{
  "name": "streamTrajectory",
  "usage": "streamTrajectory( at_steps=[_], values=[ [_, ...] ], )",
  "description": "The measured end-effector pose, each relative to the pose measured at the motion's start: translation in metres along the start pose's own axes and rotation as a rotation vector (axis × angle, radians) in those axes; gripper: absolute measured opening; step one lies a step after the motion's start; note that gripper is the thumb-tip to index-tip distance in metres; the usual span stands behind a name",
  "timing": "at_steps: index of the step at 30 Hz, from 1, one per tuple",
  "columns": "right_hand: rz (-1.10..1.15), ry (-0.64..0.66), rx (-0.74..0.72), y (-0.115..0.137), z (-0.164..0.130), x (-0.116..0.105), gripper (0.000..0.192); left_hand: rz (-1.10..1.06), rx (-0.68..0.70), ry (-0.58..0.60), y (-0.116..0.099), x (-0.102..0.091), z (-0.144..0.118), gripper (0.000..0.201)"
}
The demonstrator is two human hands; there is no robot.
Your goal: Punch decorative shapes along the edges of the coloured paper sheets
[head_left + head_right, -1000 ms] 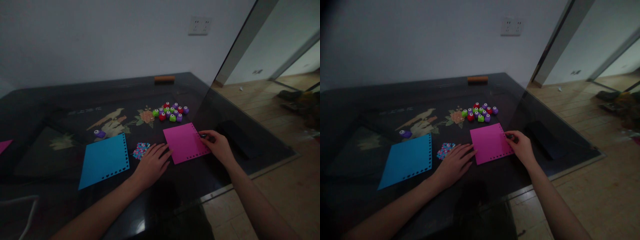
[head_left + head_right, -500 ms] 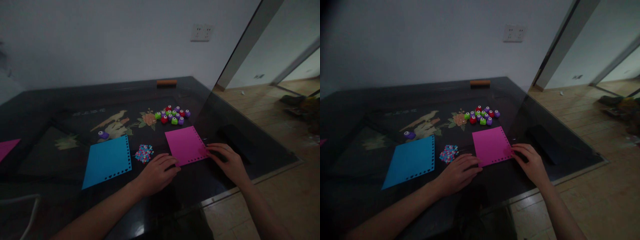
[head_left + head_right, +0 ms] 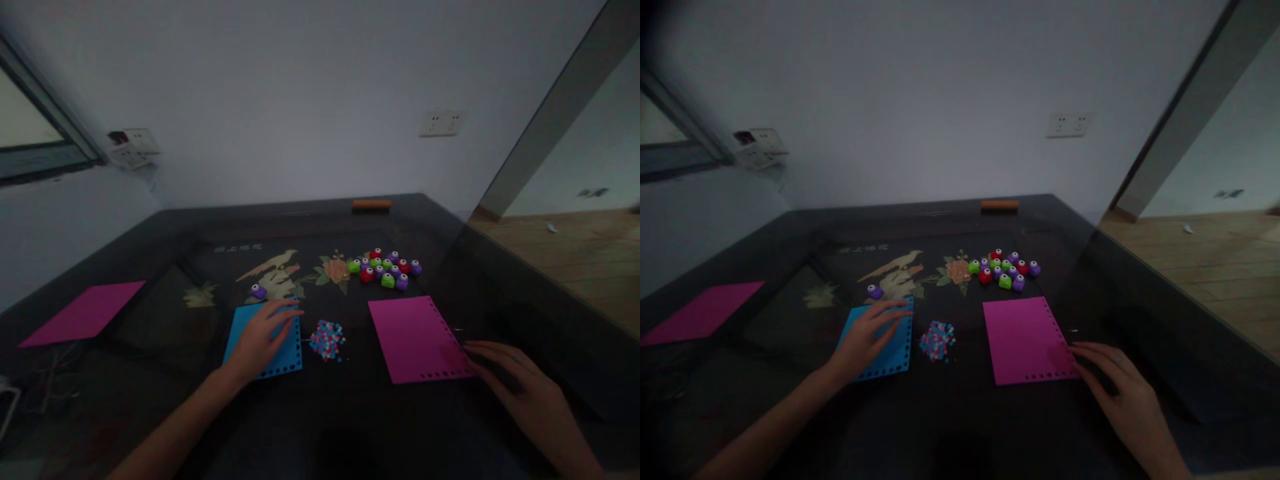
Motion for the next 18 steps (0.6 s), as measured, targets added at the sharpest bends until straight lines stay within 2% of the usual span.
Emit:
streamTrajectory(
  at_steps=[2, 4, 7, 10, 13, 14, 18],
  values=[
    [-0.011, -0.013, -0.001, -0.002, 0.0, 0.0, 0.033, 0.037, -0.115, -0.056, 0.041, -0.011, -0.009, 0.026],
    [-0.019, -0.029, -0.003, -0.004, 0.0, -0.001, 0.034, 0.026, -0.193, -0.121, 0.07, -0.023, -0.017, 0.025],
    [-0.015, -0.044, 0.024, -0.003, 0.002, -0.002, 0.033, 0.025, -0.269, -0.183, 0.094, -0.039, -0.022, 0.025],
    [0.016, -0.059, 0.083, 0.008, 0.011, -0.002, 0.029, 0.072, -0.308, -0.132, 0.106, -0.043, -0.023, 0.024],
    [0.08, -0.065, 0.096, 0.037, 0.032, 0.002, 0.026, 0.103, -0.343, -0.076, 0.116, -0.041, -0.026, 0.021],
    [0.113, -0.06, 0.061, 0.052, 0.042, 0.005, 0.025, 0.107, -0.351, -0.076, 0.118, -0.041, -0.026, 0.021],
    [0.269, 0.122, -0.08, 0.119, 0.082, 0.036, 0.028, 0.098, -0.361, -0.064, 0.118, -0.038, -0.028, 0.021]
  ],
)
Point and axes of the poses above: each hand's wrist, its own z-axis towards the middle knuckle, its own x-axis out of the palm, y = z × x, the point moved 9 cm from there along z, towards the middle knuckle, and after that the axes turned 3 degrees about z, right-handed, at the moved point
